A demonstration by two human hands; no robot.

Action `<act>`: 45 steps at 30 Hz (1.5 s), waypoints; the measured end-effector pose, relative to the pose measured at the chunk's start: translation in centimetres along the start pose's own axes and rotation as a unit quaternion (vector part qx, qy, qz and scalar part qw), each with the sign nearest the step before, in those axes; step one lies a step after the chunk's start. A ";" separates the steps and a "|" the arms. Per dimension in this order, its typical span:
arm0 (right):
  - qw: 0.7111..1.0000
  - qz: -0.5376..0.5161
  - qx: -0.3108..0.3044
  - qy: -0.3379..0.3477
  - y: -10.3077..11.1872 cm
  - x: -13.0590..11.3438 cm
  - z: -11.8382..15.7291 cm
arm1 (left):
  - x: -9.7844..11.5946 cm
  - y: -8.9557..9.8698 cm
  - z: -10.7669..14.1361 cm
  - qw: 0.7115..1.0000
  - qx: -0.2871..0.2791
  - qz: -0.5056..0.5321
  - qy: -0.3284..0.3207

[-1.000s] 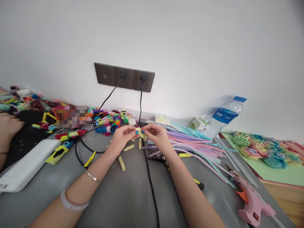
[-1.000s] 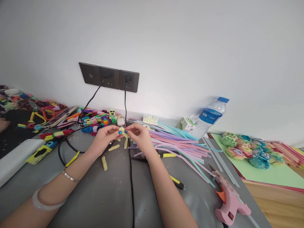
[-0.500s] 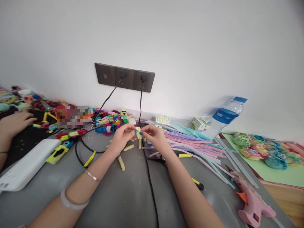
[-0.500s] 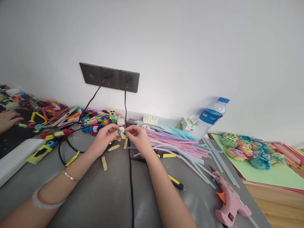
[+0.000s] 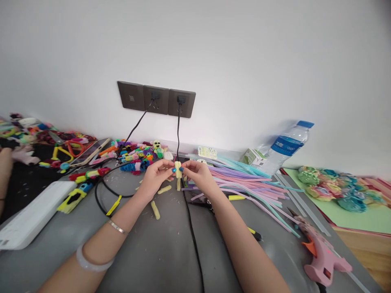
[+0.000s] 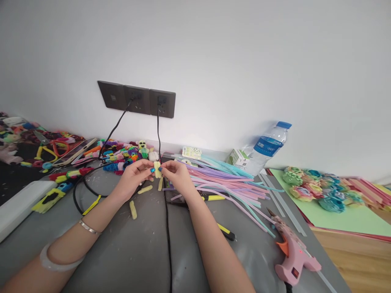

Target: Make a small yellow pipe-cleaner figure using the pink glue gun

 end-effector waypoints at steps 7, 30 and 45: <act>1.000 -0.019 0.006 -0.007 0.1 -0.1 0.0 | -0.1 0.0 -0.1 1.000 -0.010 -0.011 0.003; 0.999 -0.047 0.018 0.004 0.3 0.8 -0.2 | 0.5 0.1 0.1 0.998 0.017 -0.067 -0.007; 0.999 -0.030 0.020 0.007 0.1 0.3 -0.1 | 0.5 0.2 0.1 0.997 0.027 -0.071 -0.017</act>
Point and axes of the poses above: each hand's wrist, its own z-axis away from the middle knuckle, its own y-axis out of the back of the hand, x = y × z, the point moved 9 cm from there along -z, towards the middle knuckle, and after that the axes turned 11 degrees about -x, right-handed, at the moved point
